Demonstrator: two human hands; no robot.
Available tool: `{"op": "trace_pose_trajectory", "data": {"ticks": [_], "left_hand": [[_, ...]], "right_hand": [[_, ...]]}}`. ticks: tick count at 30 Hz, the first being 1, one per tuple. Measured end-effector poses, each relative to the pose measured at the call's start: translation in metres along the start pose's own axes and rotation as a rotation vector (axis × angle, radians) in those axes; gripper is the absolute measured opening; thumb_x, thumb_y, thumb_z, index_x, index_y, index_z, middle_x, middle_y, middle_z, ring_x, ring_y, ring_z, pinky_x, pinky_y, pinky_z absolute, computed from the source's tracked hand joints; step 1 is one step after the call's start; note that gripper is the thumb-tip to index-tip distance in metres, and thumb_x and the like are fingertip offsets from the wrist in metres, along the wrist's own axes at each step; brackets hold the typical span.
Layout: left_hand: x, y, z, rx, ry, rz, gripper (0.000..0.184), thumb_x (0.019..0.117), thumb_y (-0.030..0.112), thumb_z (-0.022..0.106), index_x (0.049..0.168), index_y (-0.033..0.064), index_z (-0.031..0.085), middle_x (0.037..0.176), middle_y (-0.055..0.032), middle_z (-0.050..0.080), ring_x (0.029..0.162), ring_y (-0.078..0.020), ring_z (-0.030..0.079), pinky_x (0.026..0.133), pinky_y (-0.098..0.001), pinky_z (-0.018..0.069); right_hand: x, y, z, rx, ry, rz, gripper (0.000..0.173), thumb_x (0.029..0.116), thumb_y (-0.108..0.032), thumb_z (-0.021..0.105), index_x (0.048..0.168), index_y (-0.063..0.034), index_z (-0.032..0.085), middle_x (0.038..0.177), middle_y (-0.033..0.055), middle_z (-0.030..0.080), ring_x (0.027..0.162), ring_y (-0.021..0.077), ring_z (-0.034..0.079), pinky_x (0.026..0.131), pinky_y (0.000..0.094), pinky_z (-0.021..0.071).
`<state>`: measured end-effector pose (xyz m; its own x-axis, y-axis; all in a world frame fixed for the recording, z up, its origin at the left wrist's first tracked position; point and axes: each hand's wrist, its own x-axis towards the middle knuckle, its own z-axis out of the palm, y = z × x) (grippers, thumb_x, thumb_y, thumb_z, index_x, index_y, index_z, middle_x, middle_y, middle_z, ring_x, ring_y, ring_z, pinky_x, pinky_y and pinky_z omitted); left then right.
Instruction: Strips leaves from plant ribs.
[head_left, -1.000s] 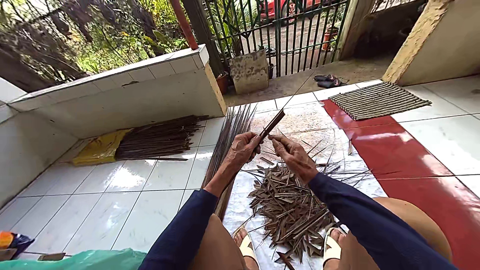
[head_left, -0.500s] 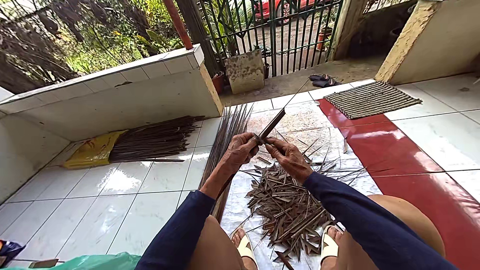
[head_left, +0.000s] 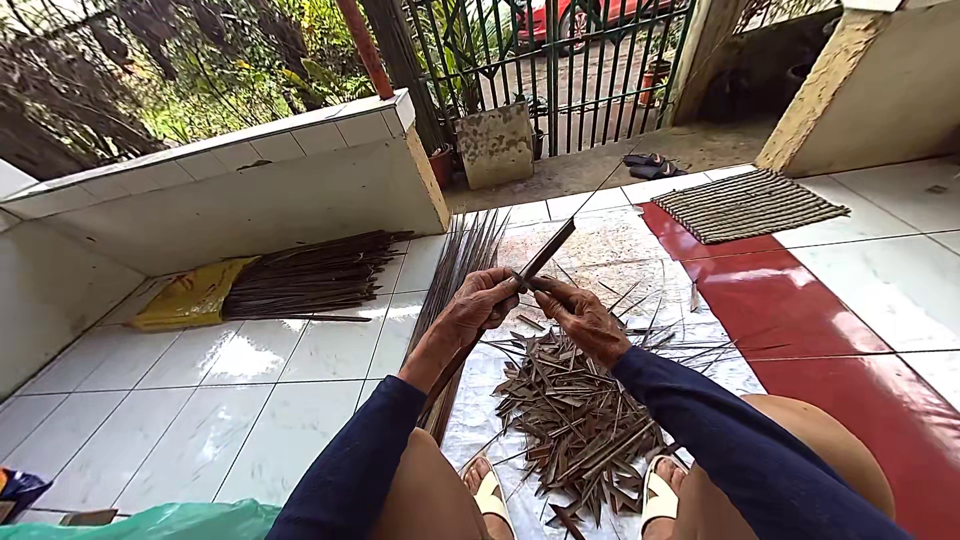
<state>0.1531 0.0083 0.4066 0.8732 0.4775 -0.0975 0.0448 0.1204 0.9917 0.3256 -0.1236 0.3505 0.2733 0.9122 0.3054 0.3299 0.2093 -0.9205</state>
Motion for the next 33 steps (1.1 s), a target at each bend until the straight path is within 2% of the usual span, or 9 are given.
{"op": "trace_pose_trajectory", "data": {"ticks": [2, 7, 12, 14, 16, 21, 25, 28, 33], "left_hand": [[0.000, 0.000, -0.002, -0.012, -0.008, -0.018, 0.019, 0.1083, 0.018, 0.051, 0.102, 0.0047, 0.064, 0.063, -0.0001, 0.047, 0.043, -0.0036, 0.036, 0.039, -0.0159, 0.0294], [0.000, 0.001, -0.001, -0.015, -0.002, -0.046, 0.021, 0.1086, 0.019, 0.050, 0.102, 0.0043, 0.064, 0.063, -0.0016, 0.049, 0.042, -0.0043, 0.037, 0.038, -0.0162, 0.0309], [0.003, 0.002, 0.002, 0.053, 0.028, -0.008, 0.024, 0.1093, 0.020, 0.050, 0.102, 0.0027, 0.065, 0.063, -0.0044, 0.052, 0.042, -0.0062, 0.040, 0.038, -0.0176, 0.0336], [0.004, 0.001, 0.005, 0.095, 0.035, 0.003, 0.024, 0.1096, 0.019, 0.049, 0.101, 0.0023, 0.064, 0.063, -0.0057, 0.053, 0.042, -0.0072, 0.041, 0.038, -0.0182, 0.0343], [0.005, 0.000, 0.006, 0.101, 0.039, -0.008, 0.024, 0.1100, 0.019, 0.048, 0.100, 0.0031, 0.063, 0.063, -0.0047, 0.052, 0.042, -0.0066, 0.040, 0.038, -0.0179, 0.0334], [0.003, 0.002, 0.006, 0.044, 0.033, -0.024, 0.023, 0.1097, 0.019, 0.048, 0.101, 0.0039, 0.064, 0.061, -0.0023, 0.048, 0.041, -0.0055, 0.037, 0.037, -0.0173, 0.0307], [-0.001, 0.008, 0.002, -0.100, -0.015, -0.113, 0.024, 0.1092, 0.019, 0.045, 0.096, 0.0064, 0.061, 0.060, 0.0024, 0.044, 0.041, -0.0028, 0.034, 0.037, -0.0153, 0.0291], [-0.002, 0.006, -0.001, -0.141, -0.065, -0.134, 0.027, 0.1088, 0.020, 0.042, 0.090, 0.0087, 0.058, 0.060, 0.0039, 0.042, 0.041, -0.0022, 0.035, 0.037, -0.0147, 0.0299], [0.000, 0.003, 0.004, -0.025, -0.011, -0.066, 0.025, 0.1098, 0.022, 0.047, 0.101, 0.0049, 0.062, 0.062, -0.0015, 0.048, 0.042, -0.0057, 0.041, 0.038, -0.0176, 0.0358]], "right_hand": [[-0.001, 0.000, -0.001, -0.008, -0.006, -0.004, 0.032, 0.1063, -0.029, 0.058, 0.135, -0.0220, 0.069, 0.085, -0.0020, 0.068, 0.067, 0.0055, 0.056, 0.066, 0.0253, 0.0490], [-0.001, 0.000, 0.003, -0.025, 0.023, -0.003, 0.032, 0.1059, -0.031, 0.058, 0.135, -0.0222, 0.068, 0.100, -0.0021, 0.073, 0.072, 0.0050, 0.059, 0.070, 0.0259, 0.0507], [-0.001, 0.002, 0.009, -0.063, 0.085, 0.017, 0.033, 0.1059, -0.035, 0.058, 0.135, -0.0225, 0.069, 0.105, -0.0023, 0.073, 0.078, 0.0060, 0.063, 0.074, 0.0288, 0.0527], [-0.001, 0.000, 0.011, -0.068, 0.106, 0.028, 0.034, 0.1059, -0.035, 0.058, 0.135, -0.0204, 0.069, 0.117, -0.0033, 0.073, 0.089, 0.0047, 0.067, 0.082, 0.0285, 0.0548], [-0.002, -0.002, 0.014, -0.051, 0.121, 0.030, 0.035, 0.1060, -0.034, 0.058, 0.136, -0.0187, 0.068, 0.120, -0.0027, 0.073, 0.091, 0.0044, 0.067, 0.084, 0.0279, 0.0548], [-0.001, -0.003, 0.012, -0.072, 0.113, 0.010, 0.034, 0.1058, -0.034, 0.058, 0.135, -0.0204, 0.069, 0.120, -0.0039, 0.073, 0.093, 0.0043, 0.067, 0.085, 0.0294, 0.0549], [0.000, -0.001, 0.007, -0.059, 0.071, -0.044, 0.033, 0.1053, -0.033, 0.059, 0.136, -0.0232, 0.068, 0.108, -0.0025, 0.073, 0.084, 0.0059, 0.065, 0.078, 0.0289, 0.0545], [-0.001, -0.002, 0.005, -0.040, 0.049, -0.047, 0.033, 0.1051, -0.031, 0.060, 0.136, -0.0229, 0.068, 0.112, -0.0029, 0.073, 0.088, 0.0053, 0.066, 0.081, 0.0283, 0.0549], [-0.001, -0.004, 0.005, -0.050, 0.082, -0.013, 0.032, 0.1054, -0.030, 0.060, 0.135, -0.0230, 0.069, 0.098, -0.0031, 0.073, 0.074, 0.0042, 0.060, 0.071, 0.0263, 0.0511]]}}
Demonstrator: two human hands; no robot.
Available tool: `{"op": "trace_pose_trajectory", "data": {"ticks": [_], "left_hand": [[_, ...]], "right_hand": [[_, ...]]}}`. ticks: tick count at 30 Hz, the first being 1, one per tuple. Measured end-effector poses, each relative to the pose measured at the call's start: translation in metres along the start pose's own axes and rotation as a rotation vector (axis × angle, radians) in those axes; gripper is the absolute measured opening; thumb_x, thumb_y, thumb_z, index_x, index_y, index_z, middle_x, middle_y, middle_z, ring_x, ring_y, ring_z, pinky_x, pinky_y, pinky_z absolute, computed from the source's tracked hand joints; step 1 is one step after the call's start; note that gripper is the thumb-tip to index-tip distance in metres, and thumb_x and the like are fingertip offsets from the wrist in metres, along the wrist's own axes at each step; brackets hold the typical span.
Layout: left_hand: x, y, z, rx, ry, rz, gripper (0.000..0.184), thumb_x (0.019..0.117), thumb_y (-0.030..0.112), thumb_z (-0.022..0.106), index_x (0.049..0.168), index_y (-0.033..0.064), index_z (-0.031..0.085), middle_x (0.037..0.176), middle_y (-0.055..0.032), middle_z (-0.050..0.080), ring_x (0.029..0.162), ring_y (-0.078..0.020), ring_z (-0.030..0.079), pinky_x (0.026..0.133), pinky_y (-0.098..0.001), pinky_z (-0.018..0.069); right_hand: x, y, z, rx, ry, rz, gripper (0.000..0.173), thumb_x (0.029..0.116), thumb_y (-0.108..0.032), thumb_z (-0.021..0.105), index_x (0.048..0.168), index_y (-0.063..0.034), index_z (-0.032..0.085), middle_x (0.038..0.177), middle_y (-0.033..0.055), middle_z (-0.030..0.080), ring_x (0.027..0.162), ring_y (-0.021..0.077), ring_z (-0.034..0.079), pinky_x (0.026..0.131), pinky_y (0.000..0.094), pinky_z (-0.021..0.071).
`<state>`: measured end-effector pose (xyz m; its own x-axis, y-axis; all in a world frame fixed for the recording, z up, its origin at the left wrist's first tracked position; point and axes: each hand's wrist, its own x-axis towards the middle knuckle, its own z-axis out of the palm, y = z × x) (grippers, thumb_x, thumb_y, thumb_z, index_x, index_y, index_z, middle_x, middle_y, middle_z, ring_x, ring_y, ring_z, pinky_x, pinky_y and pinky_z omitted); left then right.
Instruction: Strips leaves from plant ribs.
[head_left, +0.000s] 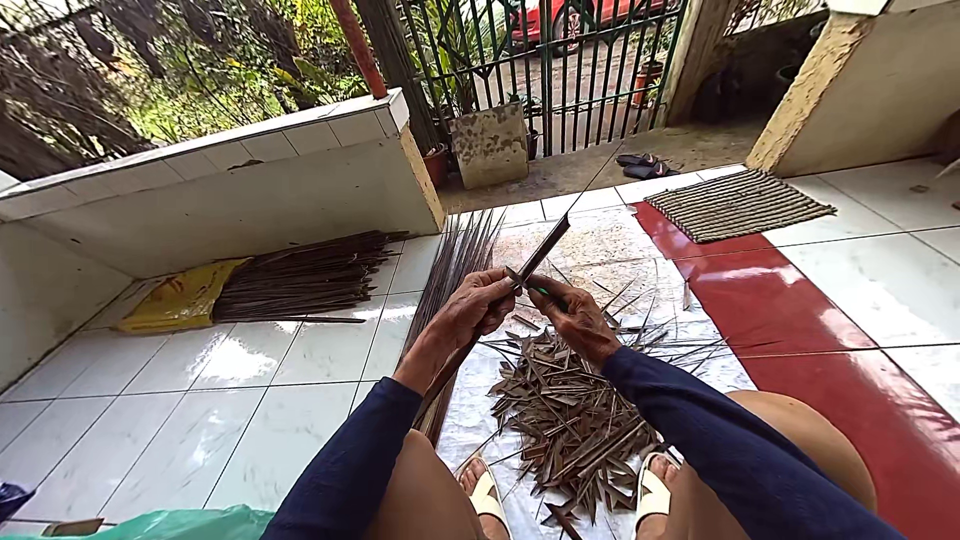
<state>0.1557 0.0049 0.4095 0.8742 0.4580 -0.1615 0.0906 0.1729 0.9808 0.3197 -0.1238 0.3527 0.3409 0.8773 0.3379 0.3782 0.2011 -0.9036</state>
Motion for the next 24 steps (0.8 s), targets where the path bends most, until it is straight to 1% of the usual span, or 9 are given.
{"op": "trace_pose_trajectory", "data": {"ticks": [2, 4, 9, 12, 14, 15, 19, 21, 24], "left_hand": [[0.002, -0.001, 0.001, 0.071, 0.021, 0.045, 0.026, 0.1101, 0.022, 0.047, 0.102, 0.0032, 0.062, 0.062, -0.0042, 0.050, 0.042, -0.0081, 0.043, 0.039, -0.0195, 0.0382], [0.003, 0.000, 0.001, 0.116, 0.025, 0.066, 0.026, 0.1101, 0.022, 0.048, 0.103, 0.0030, 0.063, 0.061, -0.0040, 0.048, 0.041, -0.0084, 0.041, 0.038, -0.0194, 0.0369], [0.002, 0.001, 0.000, 0.138, 0.025, 0.066, 0.027, 0.1103, 0.023, 0.047, 0.102, 0.0031, 0.063, 0.060, -0.0036, 0.047, 0.040, -0.0084, 0.040, 0.037, -0.0194, 0.0361], [0.000, 0.002, -0.002, 0.099, 0.014, 0.035, 0.028, 0.1104, 0.023, 0.046, 0.101, 0.0032, 0.063, 0.059, -0.0028, 0.046, 0.040, -0.0075, 0.039, 0.037, -0.0190, 0.0356], [0.000, 0.004, -0.004, 0.034, -0.007, -0.014, 0.027, 0.1101, 0.024, 0.045, 0.100, 0.0049, 0.062, 0.059, -0.0006, 0.044, 0.040, -0.0059, 0.037, 0.037, -0.0179, 0.0338], [-0.001, 0.004, -0.005, 0.007, -0.024, -0.042, 0.027, 0.1100, 0.024, 0.045, 0.099, 0.0063, 0.061, 0.059, 0.0008, 0.043, 0.040, -0.0050, 0.037, 0.037, -0.0173, 0.0331], [-0.002, 0.004, -0.010, -0.062, -0.068, -0.084, 0.030, 0.1100, 0.024, 0.042, 0.092, 0.0081, 0.059, 0.059, 0.0027, 0.041, 0.041, -0.0038, 0.035, 0.037, -0.0163, 0.0303], [-0.003, 0.005, -0.010, -0.087, -0.088, -0.088, 0.031, 0.1100, 0.024, 0.040, 0.091, 0.0087, 0.058, 0.059, 0.0034, 0.041, 0.041, -0.0034, 0.034, 0.037, -0.0159, 0.0294], [-0.003, 0.006, -0.010, -0.122, -0.113, -0.095, 0.033, 0.1094, 0.026, 0.037, 0.089, 0.0102, 0.057, 0.059, 0.0049, 0.039, 0.040, -0.0023, 0.032, 0.036, -0.0151, 0.0278]], "right_hand": [[0.001, 0.001, 0.001, -0.016, 0.013, 0.011, 0.032, 0.1055, -0.031, 0.059, 0.135, -0.0233, 0.069, 0.100, -0.0033, 0.073, 0.075, 0.0047, 0.061, 0.072, 0.0275, 0.0514], [0.001, 0.002, 0.002, -0.018, 0.021, 0.009, 0.032, 0.1055, -0.032, 0.059, 0.134, -0.0225, 0.069, 0.103, -0.0029, 0.074, 0.079, 0.0052, 0.064, 0.075, 0.0282, 0.0530], [0.004, 0.000, 0.004, -0.033, 0.032, 0.004, 0.031, 0.1054, -0.033, 0.059, 0.133, -0.0230, 0.070, 0.098, -0.0030, 0.073, 0.076, 0.0053, 0.062, 0.072, 0.0286, 0.0522], [0.004, -0.001, 0.004, -0.046, 0.026, 0.016, 0.031, 0.1055, -0.034, 0.059, 0.133, -0.0239, 0.069, 0.101, -0.0030, 0.074, 0.078, 0.0059, 0.063, 0.075, 0.0297, 0.0530], [0.005, -0.001, 0.004, -0.040, 0.016, 0.022, 0.032, 0.1053, -0.034, 0.059, 0.134, -0.0239, 0.069, 0.101, -0.0031, 0.073, 0.078, 0.0061, 0.063, 0.074, 0.0298, 0.0524], [0.005, -0.001, 0.004, -0.040, 0.011, 0.021, 0.032, 0.1050, -0.034, 0.060, 0.133, -0.0237, 0.069, 0.103, -0.0035, 0.074, 0.079, 0.0055, 0.064, 0.075, 0.0296, 0.0530], [0.003, -0.002, 0.005, -0.014, 0.000, 0.017, 0.031, 0.1049, -0.032, 0.060, 0.132, -0.0222, 0.070, 0.103, -0.0032, 0.073, 0.081, 0.0048, 0.064, 0.077, 0.0292, 0.0535], [0.003, -0.002, 0.005, -0.003, -0.004, 0.020, 0.031, 0.1048, -0.032, 0.060, 0.132, -0.0214, 0.070, 0.103, -0.0028, 0.073, 0.080, 0.0048, 0.064, 0.077, 0.0285, 0.0532], [0.004, -0.001, 0.005, -0.006, 0.007, 0.018, 0.031, 0.1048, -0.032, 0.061, 0.132, -0.0219, 0.070, 0.099, -0.0026, 0.073, 0.077, 0.0049, 0.062, 0.073, 0.0279, 0.0522]]}}
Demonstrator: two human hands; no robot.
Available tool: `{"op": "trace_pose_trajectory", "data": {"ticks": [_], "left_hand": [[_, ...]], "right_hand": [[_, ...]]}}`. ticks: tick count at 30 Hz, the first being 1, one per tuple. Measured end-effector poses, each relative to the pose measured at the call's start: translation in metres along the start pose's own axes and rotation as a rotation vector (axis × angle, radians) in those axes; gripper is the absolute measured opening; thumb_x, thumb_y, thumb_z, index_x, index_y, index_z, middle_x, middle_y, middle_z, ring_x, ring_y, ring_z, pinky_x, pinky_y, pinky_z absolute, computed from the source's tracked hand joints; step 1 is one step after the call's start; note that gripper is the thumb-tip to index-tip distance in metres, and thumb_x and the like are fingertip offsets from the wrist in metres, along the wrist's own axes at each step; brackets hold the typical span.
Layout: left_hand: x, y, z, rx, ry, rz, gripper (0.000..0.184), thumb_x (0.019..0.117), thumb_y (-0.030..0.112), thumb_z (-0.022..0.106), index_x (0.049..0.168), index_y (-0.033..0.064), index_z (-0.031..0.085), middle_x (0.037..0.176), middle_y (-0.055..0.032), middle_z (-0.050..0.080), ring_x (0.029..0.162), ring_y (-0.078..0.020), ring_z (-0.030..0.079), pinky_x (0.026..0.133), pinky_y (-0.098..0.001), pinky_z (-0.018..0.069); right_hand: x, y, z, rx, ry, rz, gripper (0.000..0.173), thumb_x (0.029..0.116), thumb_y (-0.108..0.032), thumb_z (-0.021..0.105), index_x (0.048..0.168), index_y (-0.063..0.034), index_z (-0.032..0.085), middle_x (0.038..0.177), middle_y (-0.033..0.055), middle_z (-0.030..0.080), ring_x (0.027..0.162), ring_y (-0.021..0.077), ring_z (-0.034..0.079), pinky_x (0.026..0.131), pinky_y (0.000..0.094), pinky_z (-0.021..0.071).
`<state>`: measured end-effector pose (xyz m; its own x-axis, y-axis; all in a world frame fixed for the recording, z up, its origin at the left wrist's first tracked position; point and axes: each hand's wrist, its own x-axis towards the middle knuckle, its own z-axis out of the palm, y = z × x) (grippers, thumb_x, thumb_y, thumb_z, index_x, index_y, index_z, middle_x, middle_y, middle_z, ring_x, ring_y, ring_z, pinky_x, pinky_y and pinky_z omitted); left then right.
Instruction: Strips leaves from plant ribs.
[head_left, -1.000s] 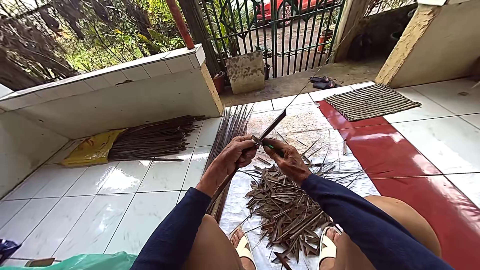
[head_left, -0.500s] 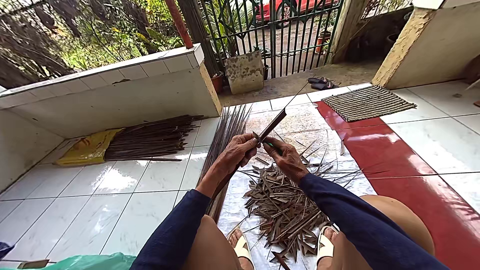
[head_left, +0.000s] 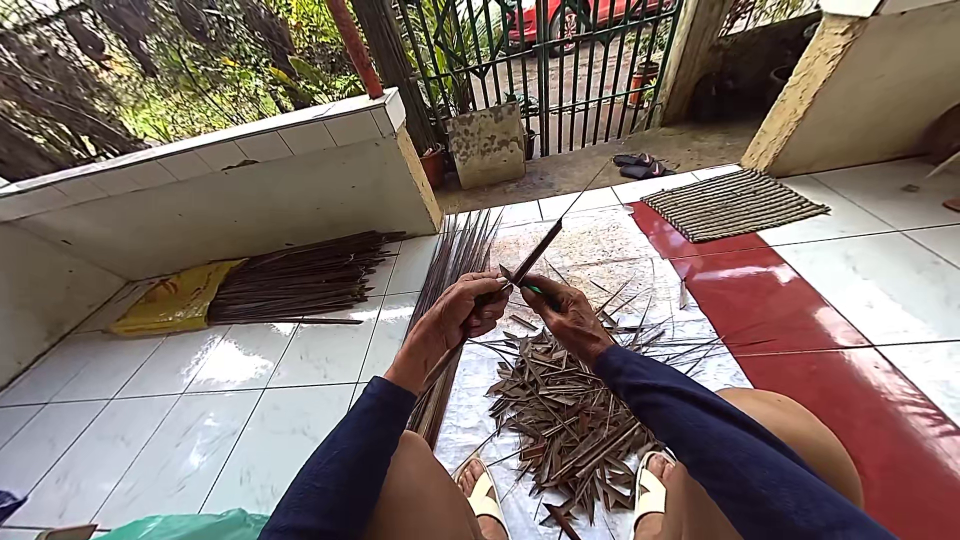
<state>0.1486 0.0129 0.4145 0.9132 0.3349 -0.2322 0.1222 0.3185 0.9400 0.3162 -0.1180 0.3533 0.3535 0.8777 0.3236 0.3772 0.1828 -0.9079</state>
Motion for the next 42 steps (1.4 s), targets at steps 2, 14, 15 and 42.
{"op": "trace_pose_trajectory", "data": {"ticks": [2, 14, 15, 42], "left_hand": [[0.002, -0.001, 0.000, 0.045, 0.035, 0.006, 0.033, 0.1106, 0.027, 0.039, 0.094, 0.0080, 0.060, 0.060, 0.0027, 0.043, 0.040, -0.0039, 0.037, 0.037, -0.0162, 0.0321], [0.008, -0.003, 0.008, 0.394, 0.210, -0.004, 0.032, 0.1118, 0.027, 0.043, 0.106, 0.0043, 0.065, 0.063, -0.0030, 0.051, 0.041, -0.0069, 0.039, 0.038, -0.0180, 0.0323], [0.008, -0.003, 0.008, 0.411, 0.213, -0.001, 0.031, 0.1117, 0.027, 0.043, 0.105, 0.0050, 0.064, 0.062, -0.0023, 0.049, 0.041, -0.0067, 0.037, 0.038, -0.0182, 0.0304], [-0.009, 0.002, -0.005, 0.203, 0.099, 0.048, 0.039, 0.1128, 0.033, 0.038, 0.103, 0.0048, 0.064, 0.062, 0.0007, 0.046, 0.044, -0.0064, 0.043, 0.041, -0.0186, 0.0388]], "right_hand": [[0.000, 0.002, 0.000, -0.035, 0.025, -0.002, 0.032, 0.1044, -0.033, 0.061, 0.133, -0.0230, 0.070, 0.104, -0.0032, 0.074, 0.081, 0.0051, 0.065, 0.077, 0.0296, 0.0537], [-0.002, 0.005, 0.007, -0.520, 0.160, 0.053, 0.034, 0.1046, -0.045, 0.055, 0.132, -0.0313, 0.070, 0.105, 0.0009, 0.072, 0.093, 0.0209, 0.069, 0.079, 0.0502, 0.0549], [-0.002, 0.004, 0.008, -0.536, 0.166, 0.061, 0.034, 0.1046, -0.045, 0.055, 0.131, -0.0312, 0.070, 0.105, 0.0012, 0.072, 0.093, 0.0213, 0.069, 0.078, 0.0503, 0.0549], [0.004, 0.012, 0.005, -0.054, -0.002, -0.049, 0.033, 0.1059, -0.034, 0.058, 0.135, -0.0244, 0.068, 0.117, -0.0035, 0.073, 0.089, 0.0077, 0.067, 0.082, 0.0327, 0.0562]]}}
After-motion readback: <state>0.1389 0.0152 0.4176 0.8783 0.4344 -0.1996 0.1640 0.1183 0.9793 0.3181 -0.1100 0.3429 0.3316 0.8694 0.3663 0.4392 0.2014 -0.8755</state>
